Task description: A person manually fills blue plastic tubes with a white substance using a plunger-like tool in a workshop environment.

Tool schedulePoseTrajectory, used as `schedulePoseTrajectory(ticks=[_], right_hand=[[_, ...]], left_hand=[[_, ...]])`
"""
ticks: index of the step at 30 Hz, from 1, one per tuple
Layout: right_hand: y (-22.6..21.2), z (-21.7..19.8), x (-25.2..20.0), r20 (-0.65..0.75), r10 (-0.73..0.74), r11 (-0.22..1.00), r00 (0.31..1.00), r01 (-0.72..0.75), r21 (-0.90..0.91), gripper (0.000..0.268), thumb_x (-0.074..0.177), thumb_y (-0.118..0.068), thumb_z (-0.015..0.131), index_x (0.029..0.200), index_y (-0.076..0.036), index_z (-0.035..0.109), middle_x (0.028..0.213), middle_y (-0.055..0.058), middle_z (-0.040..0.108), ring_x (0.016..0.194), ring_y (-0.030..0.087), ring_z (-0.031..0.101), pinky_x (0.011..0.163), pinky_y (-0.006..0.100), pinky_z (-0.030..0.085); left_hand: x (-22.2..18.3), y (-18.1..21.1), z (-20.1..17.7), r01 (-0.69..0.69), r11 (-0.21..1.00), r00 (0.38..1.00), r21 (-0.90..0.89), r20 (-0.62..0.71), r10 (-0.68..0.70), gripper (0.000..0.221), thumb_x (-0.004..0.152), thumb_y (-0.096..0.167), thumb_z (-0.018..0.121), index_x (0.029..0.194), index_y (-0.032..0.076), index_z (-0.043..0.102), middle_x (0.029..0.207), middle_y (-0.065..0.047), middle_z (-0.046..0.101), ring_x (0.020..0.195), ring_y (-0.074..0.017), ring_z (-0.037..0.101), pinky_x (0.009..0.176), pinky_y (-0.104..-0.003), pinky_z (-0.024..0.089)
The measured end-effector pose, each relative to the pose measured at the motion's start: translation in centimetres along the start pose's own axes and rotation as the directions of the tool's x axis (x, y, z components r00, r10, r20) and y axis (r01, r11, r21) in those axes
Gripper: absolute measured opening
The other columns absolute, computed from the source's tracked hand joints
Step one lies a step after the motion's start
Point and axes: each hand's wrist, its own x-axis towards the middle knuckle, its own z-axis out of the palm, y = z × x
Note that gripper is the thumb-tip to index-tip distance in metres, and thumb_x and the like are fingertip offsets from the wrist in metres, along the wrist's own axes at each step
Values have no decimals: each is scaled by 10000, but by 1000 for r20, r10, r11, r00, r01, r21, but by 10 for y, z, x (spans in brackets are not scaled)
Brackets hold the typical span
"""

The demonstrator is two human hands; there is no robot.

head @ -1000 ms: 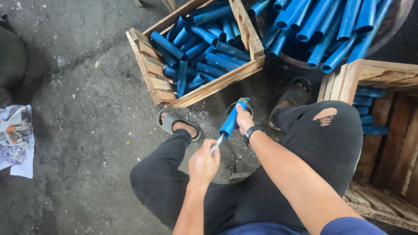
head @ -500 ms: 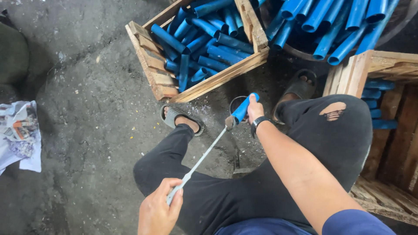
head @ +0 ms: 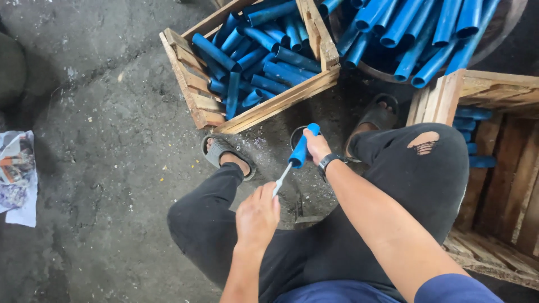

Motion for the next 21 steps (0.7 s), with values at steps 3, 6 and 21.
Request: schedulePoseTrajectory(ticks=[3,6,21], right_hand=[[11,-8,-3,31,-199,965,980,201,-171,706,788,-475,507,1178,107,428,1204,263,440,1140,353,416,911,448,386],[-3,-4,-42,69,-194,959,979,204,-199,719,785,-498,528,1187,86,406,1193,250,447,1126,340,434,886,461,406],[4,2,32,-89,26,996,996,-18,84,543,754,-457,523,1019,17,505,926,142,556,773,271,578,525,421,513]], left_hand=[[4,-9,30,-50,972,998,231,-32,59,222,796,246,467,1010,189,476,757,17,551,620,-139,608,524,-262,489],[3,-10,39,-33,973,998,230,-41,43,224,803,250,464,1017,186,480,779,10,555,641,-141,610,552,-254,491],[-70,-21,-86,35,997,994,63,-104,-29,243,713,150,568,945,224,575,730,109,578,603,-113,551,514,-248,436]])
